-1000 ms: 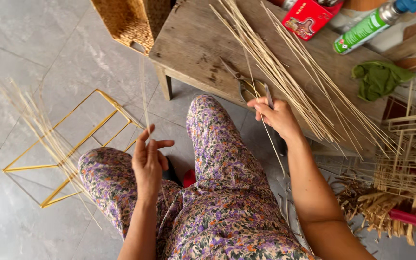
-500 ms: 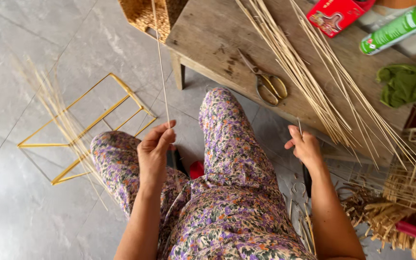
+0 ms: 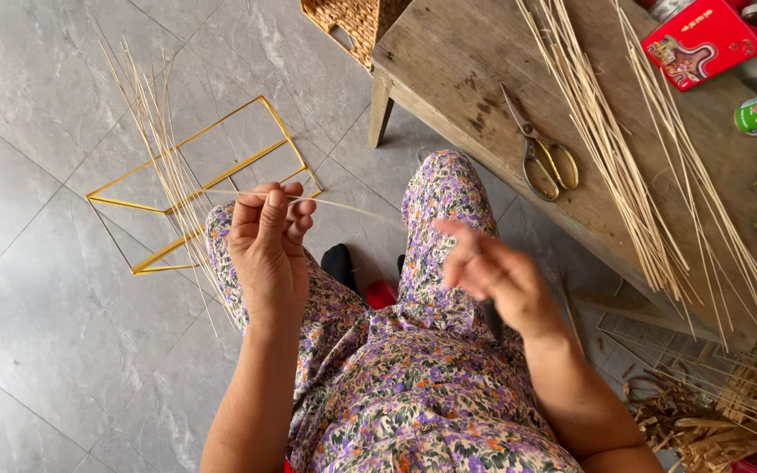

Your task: The person sits on the floor and uses a small knife to sharpen thin bamboo sticks one by one. They hold each stick with the left hand and scrape the surface with the knife in the right hand, then place the sharpened stick into a nearby gold wire rack.

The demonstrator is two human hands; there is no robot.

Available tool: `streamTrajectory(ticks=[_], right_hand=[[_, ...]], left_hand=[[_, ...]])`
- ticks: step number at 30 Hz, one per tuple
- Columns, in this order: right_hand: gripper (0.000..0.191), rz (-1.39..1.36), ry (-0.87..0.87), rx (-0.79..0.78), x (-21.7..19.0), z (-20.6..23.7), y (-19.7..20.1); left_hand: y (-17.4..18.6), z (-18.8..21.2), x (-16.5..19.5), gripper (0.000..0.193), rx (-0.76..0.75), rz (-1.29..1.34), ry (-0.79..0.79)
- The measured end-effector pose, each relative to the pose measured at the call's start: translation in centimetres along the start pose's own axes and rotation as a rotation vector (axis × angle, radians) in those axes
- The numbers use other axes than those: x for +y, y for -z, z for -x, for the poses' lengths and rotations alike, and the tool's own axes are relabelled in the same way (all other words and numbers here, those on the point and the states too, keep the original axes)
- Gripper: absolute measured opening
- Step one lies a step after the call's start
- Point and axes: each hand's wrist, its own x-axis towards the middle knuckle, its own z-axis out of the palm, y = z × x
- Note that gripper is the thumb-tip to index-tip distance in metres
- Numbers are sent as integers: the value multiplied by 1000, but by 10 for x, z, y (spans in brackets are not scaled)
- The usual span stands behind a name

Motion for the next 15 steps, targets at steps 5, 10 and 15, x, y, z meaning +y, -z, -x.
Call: streamTrajectory(ticks=[5,10,15], right_hand=[[55,-260,98,438,-8,-1,27],[55,-201,-1,259,-1,-1,18],[45,-182,47,270,3,-23,1]], left_hand=[[-9,4,-3,8,31,76,68],[-25,14,-12,9,0,127,170],[-39,27,-7,13,-80,24,311]])
